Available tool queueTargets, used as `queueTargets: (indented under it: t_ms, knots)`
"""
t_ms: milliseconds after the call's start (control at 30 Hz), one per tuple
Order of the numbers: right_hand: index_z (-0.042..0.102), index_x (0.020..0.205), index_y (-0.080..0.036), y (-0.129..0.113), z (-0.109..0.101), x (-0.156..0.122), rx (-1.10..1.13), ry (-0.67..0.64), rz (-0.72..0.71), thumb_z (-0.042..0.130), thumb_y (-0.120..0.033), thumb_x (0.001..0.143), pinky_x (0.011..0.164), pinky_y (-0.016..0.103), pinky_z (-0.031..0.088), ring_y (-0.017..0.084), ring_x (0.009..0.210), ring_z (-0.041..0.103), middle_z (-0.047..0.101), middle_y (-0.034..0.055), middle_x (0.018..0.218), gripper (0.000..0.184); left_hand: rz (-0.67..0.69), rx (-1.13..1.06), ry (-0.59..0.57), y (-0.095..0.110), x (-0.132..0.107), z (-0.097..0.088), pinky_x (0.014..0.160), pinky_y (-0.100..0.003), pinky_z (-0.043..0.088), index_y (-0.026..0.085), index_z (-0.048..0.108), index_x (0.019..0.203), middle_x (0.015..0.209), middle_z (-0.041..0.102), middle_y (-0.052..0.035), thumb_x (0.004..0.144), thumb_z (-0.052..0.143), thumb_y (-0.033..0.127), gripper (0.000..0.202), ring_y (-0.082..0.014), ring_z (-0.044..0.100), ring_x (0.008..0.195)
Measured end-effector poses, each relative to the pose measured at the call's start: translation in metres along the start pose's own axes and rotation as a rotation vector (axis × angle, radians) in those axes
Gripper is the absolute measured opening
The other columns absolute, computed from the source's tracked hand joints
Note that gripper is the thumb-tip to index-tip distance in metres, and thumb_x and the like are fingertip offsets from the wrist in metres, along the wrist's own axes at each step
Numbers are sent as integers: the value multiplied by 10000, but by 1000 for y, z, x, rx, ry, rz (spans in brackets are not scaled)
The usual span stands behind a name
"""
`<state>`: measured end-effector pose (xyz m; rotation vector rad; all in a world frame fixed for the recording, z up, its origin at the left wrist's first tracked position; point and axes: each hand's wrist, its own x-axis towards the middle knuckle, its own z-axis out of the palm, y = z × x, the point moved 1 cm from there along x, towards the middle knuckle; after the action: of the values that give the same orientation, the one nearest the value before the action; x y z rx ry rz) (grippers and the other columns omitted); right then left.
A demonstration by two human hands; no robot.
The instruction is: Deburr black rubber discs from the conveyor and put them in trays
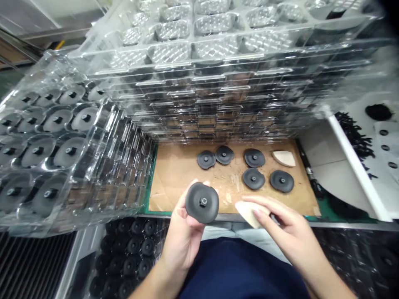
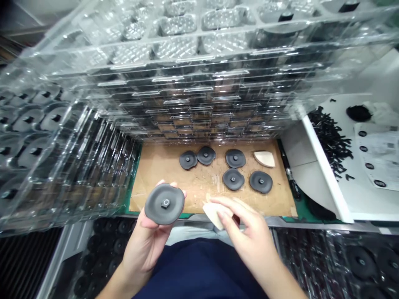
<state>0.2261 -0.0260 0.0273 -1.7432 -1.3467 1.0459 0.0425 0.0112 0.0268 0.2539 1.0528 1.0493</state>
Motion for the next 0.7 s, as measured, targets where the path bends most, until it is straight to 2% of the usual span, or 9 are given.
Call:
queueTargets:
  t_ms: [133, 233, 333, 367, 467, 500, 567, 633, 700]
  knots:
    - [627, 1131, -193, -55, 13, 9, -9, 112, -439, 498, -194, 913, 781, 250, 513, 159, 904, 653, 707, 43, 1039, 252, -30, 10, -53, -4, -4, -2, 833, -230, 523, 254, 643, 1136, 1139, 684, -48, 547, 848, 244, 624, -199, 639, 1014]
    - [617, 1117, -98, -73, 30, 11, -23, -29, -647, 441, -134, 911, 725, 304, 511, 175, 776, 636, 707, 86, 899, 274, -47, 9, -71, -4, -6, -10, 910, -313, 503, 284, 633, 1145, 1103, 694, -32, 567, 837, 224, 616, -212, 645, 996]
    - [648, 1030, -138, -74, 38, 15, -40, -245, -584, 448, -128, 910, 635, 271, 492, 151, 699, 612, 691, 44, 830, 233, -23, 1, -49, -4, -4, -13, 934, -319, 492, 312, 671, 1066, 1075, 704, 0, 549, 848, 224, 553, -208, 648, 999]
    - [650, 1019, -146, -73, 39, 16, -56, -231, -576, 453, -127, 912, 642, 269, 486, 150, 714, 615, 693, 41, 849, 225, -37, 10, -63, -5, -4, -11, 939, -323, 489, 294, 691, 1024, 1051, 711, -6, 540, 855, 240, 514, -216, 647, 1007]
    - [626, 1078, -89, -75, 35, 20, -113, 19, -638, 430, -118, 918, 694, 316, 473, 182, 763, 612, 692, 94, 886, 254, -100, 37, -176, -9, -3, -2, 973, -366, 468, 227, 717, 946, 985, 723, -51, 506, 871, 335, 478, -260, 639, 1034]
    - [616, 1097, -68, -76, 32, 19, -109, 55, -670, 419, -115, 918, 702, 326, 472, 187, 762, 608, 688, 107, 877, 270, -96, 34, -209, -9, -3, 0, 986, -378, 457, 224, 716, 955, 989, 723, -59, 484, 876, 361, 516, -269, 637, 1038]
    - [619, 1088, -80, -73, 27, 14, -72, -33, -688, 425, -109, 909, 686, 301, 472, 167, 724, 597, 678, 81, 824, 266, -74, 14, -251, -6, -1, -1, 982, -392, 461, 251, 705, 1012, 1033, 718, -56, 462, 877, 390, 592, -269, 646, 1022]
    - [634, 1045, -134, -65, 18, 8, -54, -169, -632, 455, -110, 898, 644, 254, 459, 132, 673, 582, 661, 26, 768, 233, -62, 5, -264, -2, 0, -4, 929, -349, 496, 282, 699, 1035, 1066, 717, -38, 452, 883, 376, 618, -240, 666, 976]
    - [638, 1022, -159, -58, 10, 5, -109, -172, -542, 481, -111, 893, 612, 237, 429, 114, 646, 566, 651, 1, 753, 208, -73, -1, -261, 1, -1, -5, 879, -271, 510, 287, 705, 1023, 1081, 717, -21, 430, 892, 360, 626, -201, 670, 961]
